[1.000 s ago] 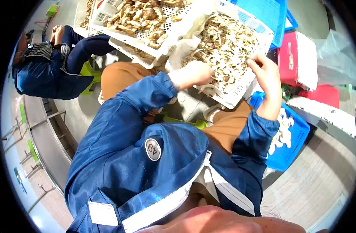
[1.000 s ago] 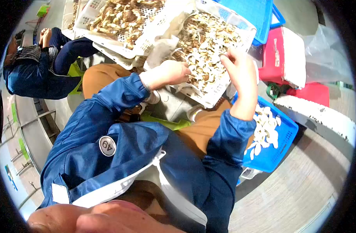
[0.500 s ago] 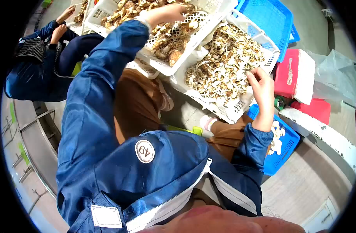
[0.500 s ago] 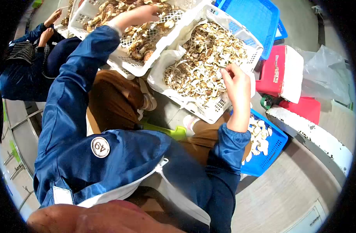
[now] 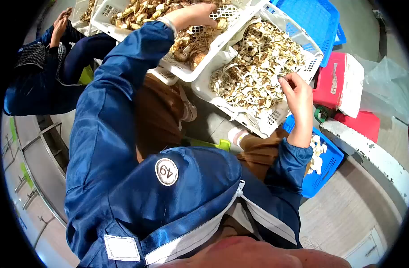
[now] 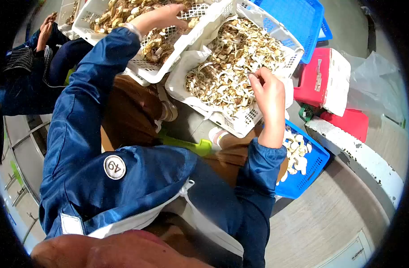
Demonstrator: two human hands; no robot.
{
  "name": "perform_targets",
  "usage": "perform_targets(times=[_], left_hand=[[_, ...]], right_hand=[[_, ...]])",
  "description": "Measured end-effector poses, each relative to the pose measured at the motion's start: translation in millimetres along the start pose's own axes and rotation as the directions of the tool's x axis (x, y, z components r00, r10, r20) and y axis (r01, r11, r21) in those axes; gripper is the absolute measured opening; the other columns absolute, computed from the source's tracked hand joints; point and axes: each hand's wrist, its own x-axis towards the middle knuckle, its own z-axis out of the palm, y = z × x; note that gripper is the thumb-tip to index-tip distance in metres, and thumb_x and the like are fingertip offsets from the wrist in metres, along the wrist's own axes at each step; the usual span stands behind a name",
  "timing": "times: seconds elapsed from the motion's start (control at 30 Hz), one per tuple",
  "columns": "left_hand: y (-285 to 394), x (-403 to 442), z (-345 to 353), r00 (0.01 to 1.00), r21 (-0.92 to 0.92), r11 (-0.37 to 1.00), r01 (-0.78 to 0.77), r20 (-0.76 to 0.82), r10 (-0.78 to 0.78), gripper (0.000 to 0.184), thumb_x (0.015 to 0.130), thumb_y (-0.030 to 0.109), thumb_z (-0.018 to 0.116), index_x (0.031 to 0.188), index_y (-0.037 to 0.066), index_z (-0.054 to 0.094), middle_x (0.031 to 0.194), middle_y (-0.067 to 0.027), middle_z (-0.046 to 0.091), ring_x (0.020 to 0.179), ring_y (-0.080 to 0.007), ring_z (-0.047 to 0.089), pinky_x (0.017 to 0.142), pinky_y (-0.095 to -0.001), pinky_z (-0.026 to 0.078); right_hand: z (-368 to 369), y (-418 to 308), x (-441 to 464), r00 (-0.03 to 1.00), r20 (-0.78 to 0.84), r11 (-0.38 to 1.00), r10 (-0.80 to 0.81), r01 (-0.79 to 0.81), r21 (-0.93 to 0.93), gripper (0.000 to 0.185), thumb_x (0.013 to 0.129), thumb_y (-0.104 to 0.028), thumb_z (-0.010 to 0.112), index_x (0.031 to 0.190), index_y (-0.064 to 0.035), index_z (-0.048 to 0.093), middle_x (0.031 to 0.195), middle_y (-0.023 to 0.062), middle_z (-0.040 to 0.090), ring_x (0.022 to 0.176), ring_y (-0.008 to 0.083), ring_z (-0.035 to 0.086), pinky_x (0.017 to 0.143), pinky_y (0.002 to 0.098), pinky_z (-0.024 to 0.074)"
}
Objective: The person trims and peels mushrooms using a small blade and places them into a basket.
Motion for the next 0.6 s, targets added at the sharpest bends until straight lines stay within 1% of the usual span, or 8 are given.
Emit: perform_targets(times=[0.07, 0.1, 0.17, 0.2, 0.23, 0.4, 0.5, 0.6], left_hand=[[26, -25, -35, 0.998, 0.168, 0.986, 0.005, 0.066, -0.016, 0.037, 0.084, 0.032, 0.071, 0.105, 0.002, 0.063, 0.1, -0.0182, 0.068, 0.097, -0.0347, 0.066, 0.084, -0.0447, 0.053], [38, -31, -42, 0.957, 0.154, 0.986, 0.059, 0.273, -0.1, 0.038, 0.085, 0.031, 0.069, 0.108, 0.001, 0.063, 0.103, -0.0194, 0.068, 0.099, -0.0355, 0.066, 0.086, -0.0451, 0.053], [32, -44, -16, 0.972, 0.164, 0.984, -0.064, 0.235, 0.024, 0.041, 0.085, 0.031, 0.067, 0.112, 0.001, 0.062, 0.105, -0.0206, 0.067, 0.102, -0.035, 0.065, 0.088, -0.0437, 0.053], [38, -43, -16, 0.954, 0.206, 0.975, -0.077, 0.3, 0.012, 0.048, 0.087, 0.031, 0.065, 0.122, 0.0, 0.059, 0.114, -0.022, 0.066, 0.108, -0.0347, 0.064, 0.092, -0.0424, 0.052], [46, -40, -20, 0.913, 0.124, 0.992, -0.007, 0.404, -0.044, 0.055, 0.086, 0.03, 0.065, 0.131, 0.0, 0.054, 0.123, -0.022, 0.062, 0.113, -0.0355, 0.061, 0.096, -0.0419, 0.051], [25, -32, 1, 0.843, -0.033, 0.999, -0.028, 0.536, 0.041, 0.072, 0.075, 0.017, 0.077, 0.139, 0.003, 0.049, 0.126, -0.0192, 0.062, 0.115, -0.0328, 0.061, 0.096, -0.0396, 0.05], [23, -34, 3, 0.895, -0.089, 0.989, -0.117, 0.422, 0.144, 0.076, 0.071, 0.012, 0.08, 0.14, 0.003, 0.048, 0.121, -0.0171, 0.064, 0.11, -0.0312, 0.062, 0.094, -0.0388, 0.051], [16, -34, -20, 0.926, -0.19, 0.982, -0.003, 0.371, 0.075, 0.073, 0.075, 0.018, 0.08, 0.139, 0.004, 0.05, 0.111, -0.0135, 0.066, 0.1, -0.0271, 0.065, 0.089, -0.0388, 0.052]], right_hand=[[-2, -3, -2, 1.0, 0.024, 1.0, 0.005, -0.005, -0.019, 0.018, 0.087, -0.02, 0.069, 0.087, -0.0027, 0.065, 0.067, 0.0153, 0.062, 0.059, 0.0261, 0.059, 0.059, 0.0356, 0.0467], [-2, -5, -3, 1.0, 0.026, 1.0, 0.009, -0.009, -0.025, 0.018, 0.087, -0.02, 0.069, 0.087, -0.0027, 0.065, 0.067, 0.0154, 0.062, 0.059, 0.0265, 0.059, 0.059, 0.0359, 0.0466], [0, -7, -2, 0.999, 0.038, 0.999, 0.021, -0.02, -0.035, 0.019, 0.087, -0.021, 0.069, 0.087, -0.0026, 0.065, 0.067, 0.0156, 0.061, 0.059, 0.0266, 0.059, 0.058, 0.0362, 0.0463], [0, -8, 0, 0.999, 0.042, 0.999, 0.025, -0.023, -0.042, 0.019, 0.087, -0.021, 0.069, 0.087, -0.0025, 0.064, 0.067, 0.0157, 0.061, 0.059, 0.0266, 0.059, 0.058, 0.0363, 0.0461], [1, -10, 1, 0.999, 0.033, 0.999, 0.012, -0.011, -0.041, 0.019, 0.087, -0.021, 0.069, 0.087, -0.0025, 0.064, 0.067, 0.0157, 0.061, 0.059, 0.0266, 0.059, 0.058, 0.0364, 0.046], [4, -13, 2, 1.0, 0.028, 1.0, -0.011, 0.012, -0.022, 0.019, 0.087, -0.021, 0.068, 0.087, -0.0022, 0.065, 0.067, 0.0161, 0.062, 0.059, 0.0274, 0.059, 0.058, 0.0365, 0.0463], [4, -13, 1, 0.999, 0.03, 0.999, -0.017, 0.018, -0.03, 0.02, 0.087, -0.02, 0.068, 0.087, -0.0011, 0.064, 0.066, 0.015, 0.061, 0.058, 0.0243, 0.058, 0.058, 0.0351, 0.0461], [-1, -15, -2, 1.0, -0.001, 0.998, 0.002, -0.002, 0.057, 0.019, 0.087, -0.02, 0.069, 0.086, -0.0011, 0.065, 0.064, 0.0117, 0.06, 0.057, 0.0186, 0.057, 0.058, 0.032, 0.0458]])
